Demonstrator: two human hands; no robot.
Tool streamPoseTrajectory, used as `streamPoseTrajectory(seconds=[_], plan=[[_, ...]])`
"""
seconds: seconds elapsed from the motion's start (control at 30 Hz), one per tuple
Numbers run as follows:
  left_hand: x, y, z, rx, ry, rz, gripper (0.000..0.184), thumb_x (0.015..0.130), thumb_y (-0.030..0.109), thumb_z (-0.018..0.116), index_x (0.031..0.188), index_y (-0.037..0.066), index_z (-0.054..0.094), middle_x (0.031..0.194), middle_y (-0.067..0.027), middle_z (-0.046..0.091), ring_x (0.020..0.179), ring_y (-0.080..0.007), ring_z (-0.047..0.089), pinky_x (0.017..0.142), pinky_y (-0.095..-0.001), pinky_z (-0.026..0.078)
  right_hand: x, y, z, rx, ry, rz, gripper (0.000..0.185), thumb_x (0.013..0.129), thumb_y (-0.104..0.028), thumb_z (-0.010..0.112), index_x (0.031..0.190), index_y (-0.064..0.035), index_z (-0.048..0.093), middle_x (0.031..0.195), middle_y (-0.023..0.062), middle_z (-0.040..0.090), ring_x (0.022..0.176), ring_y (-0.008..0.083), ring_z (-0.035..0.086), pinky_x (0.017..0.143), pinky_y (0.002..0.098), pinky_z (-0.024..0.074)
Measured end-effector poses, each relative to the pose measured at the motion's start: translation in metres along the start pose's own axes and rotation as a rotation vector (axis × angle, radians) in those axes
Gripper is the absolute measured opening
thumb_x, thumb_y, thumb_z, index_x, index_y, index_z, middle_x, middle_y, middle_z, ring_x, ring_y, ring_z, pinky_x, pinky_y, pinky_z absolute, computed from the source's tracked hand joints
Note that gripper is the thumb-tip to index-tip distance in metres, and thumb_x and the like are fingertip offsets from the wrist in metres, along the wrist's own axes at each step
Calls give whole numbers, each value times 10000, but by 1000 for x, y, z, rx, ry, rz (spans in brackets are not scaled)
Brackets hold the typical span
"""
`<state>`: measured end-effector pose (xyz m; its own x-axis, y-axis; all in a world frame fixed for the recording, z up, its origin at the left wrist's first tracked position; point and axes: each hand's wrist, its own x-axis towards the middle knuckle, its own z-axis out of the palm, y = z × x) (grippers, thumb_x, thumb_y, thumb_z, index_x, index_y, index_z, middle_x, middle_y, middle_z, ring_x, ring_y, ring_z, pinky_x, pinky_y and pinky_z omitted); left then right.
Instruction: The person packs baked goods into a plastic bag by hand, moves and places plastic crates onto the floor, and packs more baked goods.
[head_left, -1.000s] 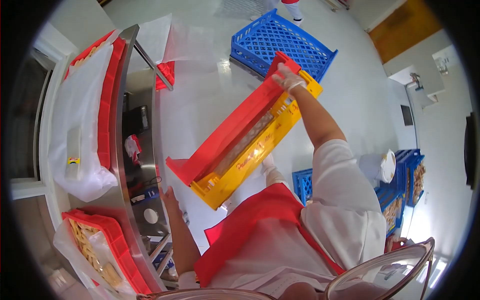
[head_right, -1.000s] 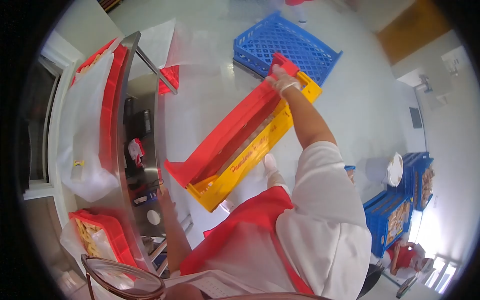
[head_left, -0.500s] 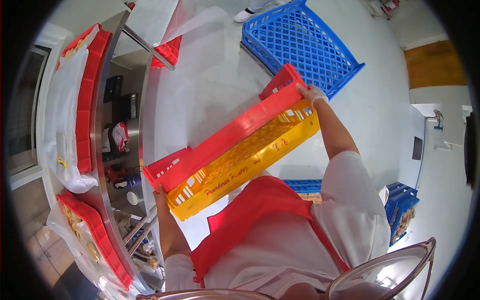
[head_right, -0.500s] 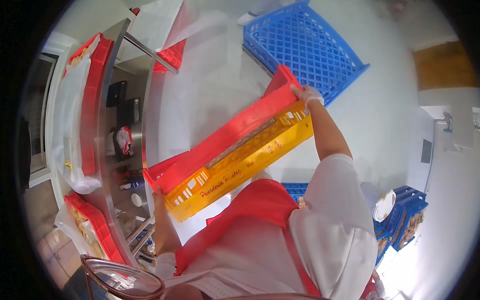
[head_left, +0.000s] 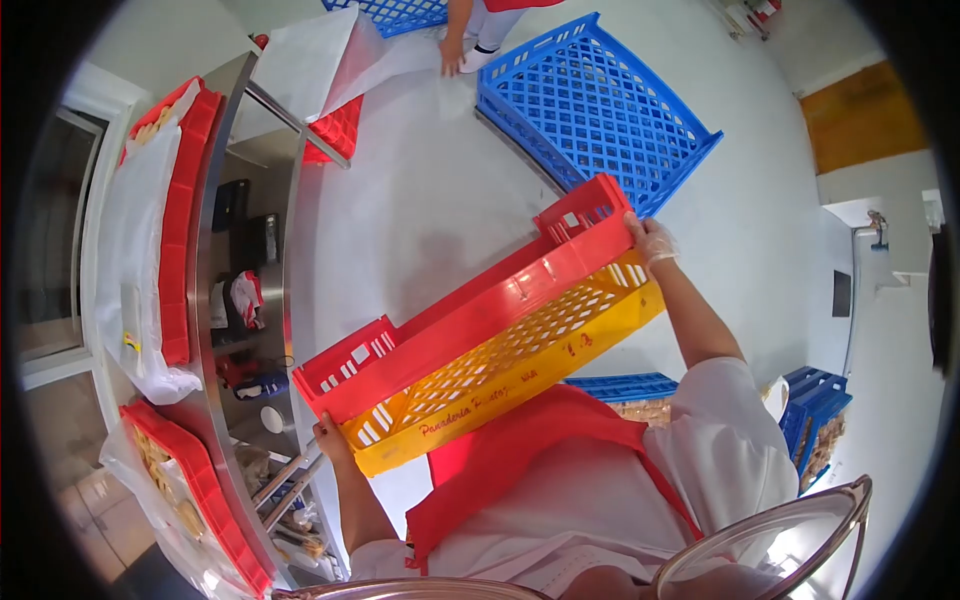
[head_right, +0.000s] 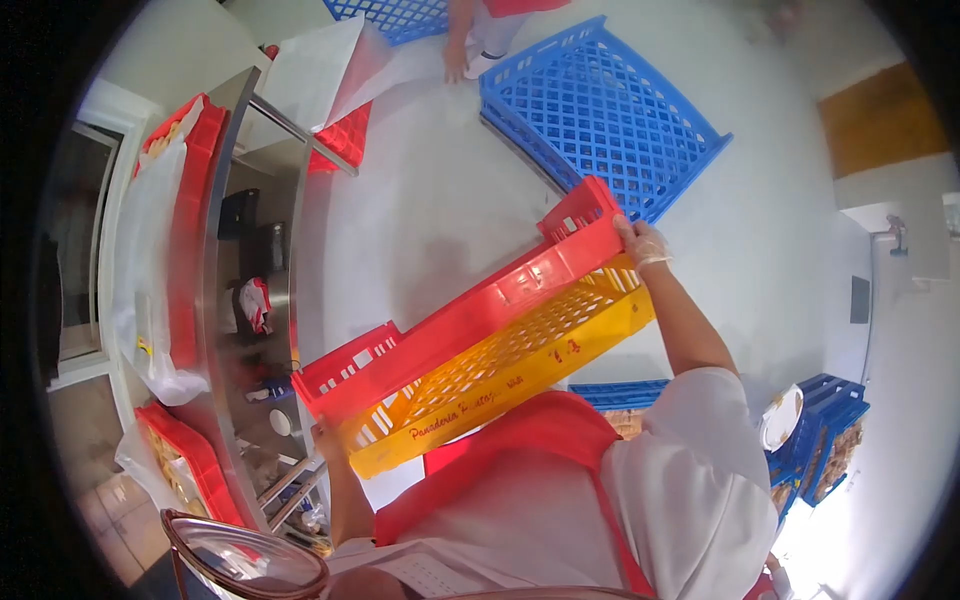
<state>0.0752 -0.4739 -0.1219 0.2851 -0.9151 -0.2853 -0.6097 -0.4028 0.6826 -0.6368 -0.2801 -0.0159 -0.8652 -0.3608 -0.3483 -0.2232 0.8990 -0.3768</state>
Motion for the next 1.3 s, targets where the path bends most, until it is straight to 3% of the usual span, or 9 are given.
streamPoseTrajectory(seconds=[0.2,0.37,0.5,0.63,0.67,0.77,1.0,1.13,1.3], plan=[[-3,115,-44,287,-184,247,468,855,446,492,931,-15,509,825,-165,583,761,-255,545,694,-356,423,-50,2,-83,35,72,35,651,762,-650,462,794,-12,592,750,151,603,735,286,567,690,378,419],[26,182,-42,244,-319,350,392,871,367,498,983,-8,510,850,-154,583,774,-246,542,710,-347,422,-102,24,-155,-11,199,79,712,772,-672,390,905,-4,596,950,213,590,918,351,545,794,405,401],[18,276,-28,240,-333,531,343,880,330,484,999,9,507,895,-165,584,841,-266,558,746,-351,420,-132,79,-202,9,380,161,718,774,-670,382,950,-5,590,993,220,577,980,360,524,830,403,390],[-6,389,-4,119,-551,633,333,888,312,471,995,-3,487,926,-178,576,856,-244,551,750,-339,421,-175,117,-264,-8,387,270,810,762,-685,382,1117,31,510,1135,227,516,1092,352,467,908,383,355],[-9,416,6,138,-596,687,345,887,318,471,1010,-3,487,930,-175,575,856,-239,548,753,-338,421,-181,127,-277,3,372,300,865,755,-696,382,1181,51,472,1194,231,489,1134,346,446,942,373,339],[-30,492,44,108,-678,726,394,878,345,477,1062,-3,482,957,-167,573,866,-236,546,766,-333,422,-191,166,-305,6,508,369,691,800,-625,381,1082,-19,556,1086,214,546,1059,374,475,893,411,352],[-90,648,182,492,-852,677,366,877,315,486,1072,6,491,1063,-122,547,983,-206,516,828,-317,412,-178,194,-356,-87,401,602,748,809,-648,295,1090,-5,554,1145,221,515,1103,352,455,922,388,330],[-109,709,272,333,-994,716,414,877,318,489,1129,-11,479,1033,-133,573,960,-232,542,810,-329,428,-129,261,-373,-164,351,625,802,793,-679,270,1092,12,548,1133,238,516,1102,356,459,919,396,335],[-133,811,390,162,-1121,656,481,857,352,508,1045,-91,512,953,-167,590,803,-251,574,713,-362,454,-63,217,-417,-180,354,749,792,816,-661,239,1122,10,531,1158,234,502,1125,350,445,940,400,325]])
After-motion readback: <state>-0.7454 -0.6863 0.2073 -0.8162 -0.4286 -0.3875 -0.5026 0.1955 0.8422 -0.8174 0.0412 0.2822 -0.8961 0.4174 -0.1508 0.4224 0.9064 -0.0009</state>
